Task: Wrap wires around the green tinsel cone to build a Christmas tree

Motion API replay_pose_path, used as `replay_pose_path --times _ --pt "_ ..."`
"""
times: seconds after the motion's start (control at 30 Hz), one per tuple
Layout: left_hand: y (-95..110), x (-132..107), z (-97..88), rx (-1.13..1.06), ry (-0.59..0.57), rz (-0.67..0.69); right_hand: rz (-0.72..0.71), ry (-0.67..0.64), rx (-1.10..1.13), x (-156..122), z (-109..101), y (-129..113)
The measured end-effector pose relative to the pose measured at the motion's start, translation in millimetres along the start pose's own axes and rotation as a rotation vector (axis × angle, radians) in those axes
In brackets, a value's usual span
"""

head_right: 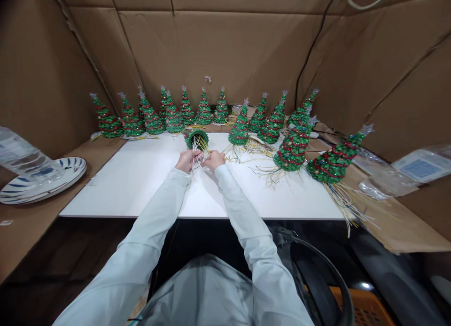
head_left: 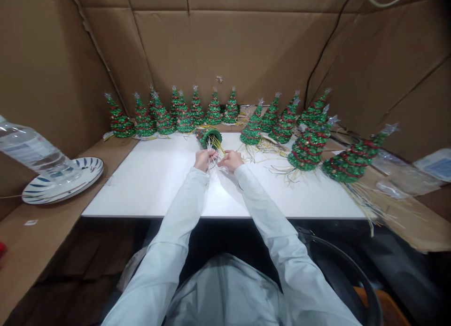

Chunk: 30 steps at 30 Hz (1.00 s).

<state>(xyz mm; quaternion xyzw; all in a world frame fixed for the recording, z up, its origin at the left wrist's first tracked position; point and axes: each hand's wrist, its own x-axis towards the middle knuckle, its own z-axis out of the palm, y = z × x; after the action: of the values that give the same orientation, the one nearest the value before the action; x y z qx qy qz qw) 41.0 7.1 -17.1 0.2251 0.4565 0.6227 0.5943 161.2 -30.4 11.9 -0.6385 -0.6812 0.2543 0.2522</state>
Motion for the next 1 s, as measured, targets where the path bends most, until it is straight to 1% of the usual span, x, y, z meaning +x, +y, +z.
replay_pose_path --times 0.17,0.37,0.5,0.7,0.73,0.8,0.83,0.87,0.9,0.93,1.0 --pt "0.5 -1.2 -0.1 -0.012 -0.011 -0.009 0.019 0.0 -0.057 -1.1 5.7 -3.3" --pt "-0.6 2.4 0.0 -0.009 0.001 0.003 -0.002 -0.018 -0.066 -0.7 6.3 -2.3" --pt "-0.6 2.8 1.5 -0.001 0.024 0.002 0.027 -0.02 -0.037 -1.1 1.7 -2.9" --pt "-1.5 1.0 1.0 0.024 -0.014 0.033 0.007 -0.009 -0.008 -5.0 -6.3 -3.8" --pt "-1.6 1.1 0.9 0.024 -0.014 0.037 0.003 -0.015 -0.001 -5.6 -8.1 -3.8" --pt "-1.2 1.7 0.7 0.019 0.002 0.039 -0.021 -0.067 0.046 -5.8 -12.9 -3.2" --pt "-0.9 2.1 0.6 0.015 0.009 0.038 -0.043 -0.094 0.092 -5.3 -15.9 -2.3" --pt "-0.5 2.5 0.5 0.01 0.014 0.037 -0.067 -0.095 0.151 -4.1 -19.1 -0.7" --pt "-0.2 2.8 0.3 0.006 0.015 0.033 -0.081 -0.056 0.215 -2.3 -22.4 1.6" --pt "0.0 3.1 0.1 0.003 0.014 0.028 -0.078 0.027 0.273 0.1 -25.8 4.8" --pt "0.2 3.0 -0.6 0.0 0.0 0.025 -0.008 0.291 0.329 6.1 -31.7 13.5"
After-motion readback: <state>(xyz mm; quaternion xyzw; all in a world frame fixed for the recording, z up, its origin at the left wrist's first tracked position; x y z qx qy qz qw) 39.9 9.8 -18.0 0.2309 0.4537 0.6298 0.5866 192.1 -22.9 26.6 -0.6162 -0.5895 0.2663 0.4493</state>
